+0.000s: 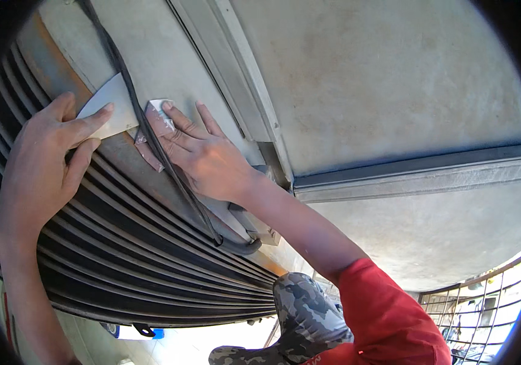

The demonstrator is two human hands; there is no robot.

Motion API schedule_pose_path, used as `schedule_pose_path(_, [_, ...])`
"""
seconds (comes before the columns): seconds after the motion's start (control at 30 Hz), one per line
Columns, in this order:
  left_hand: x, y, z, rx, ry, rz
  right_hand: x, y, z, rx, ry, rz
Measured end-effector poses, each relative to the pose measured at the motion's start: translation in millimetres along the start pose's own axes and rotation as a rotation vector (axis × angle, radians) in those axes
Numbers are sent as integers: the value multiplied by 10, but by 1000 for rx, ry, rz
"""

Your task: The recorder uses a putty knife and sandpaper to scrape and sand the wall and metal door frame.

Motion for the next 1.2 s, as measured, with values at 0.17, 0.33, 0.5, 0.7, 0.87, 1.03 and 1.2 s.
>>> schedule_pose_path(0.17, [40,88,16,38,19,-32,-856,-155,141,18,-87,107])
schedule_pose_path(0.33, [73,64,16,49,-48,-33,-336,-93,16,-22,-7,98])
schedule_pose_path(0.5, [86,88,-30,8,-37,-46,-291,8,-43,20,123,82])
schedule_pose_path(0.7, [23,39,8,26,-30,-36,-609,-154,128,-10,21,139])
schedule_pose_path(0.87, [43,88,11,-5,-22,-8,-141,111,-2,28,123,103])
schedule_pose_path(1.03, [49,103,-10,-29,-2,28,-718,-133,94,46,28,175])
schedule_pose_path(1.2, [30,69,35,34,30,1,-140,70,26,-48,-12,112])
Point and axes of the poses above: each hand's wrist, its own x-axis towards the middle knuckle, its own z-axis out of the palm, y = z × x, the point moved 10 cm from there along x, towards the middle knuckle, and after that the axes turned 10 degrees about -z, right-handed, at the moved point
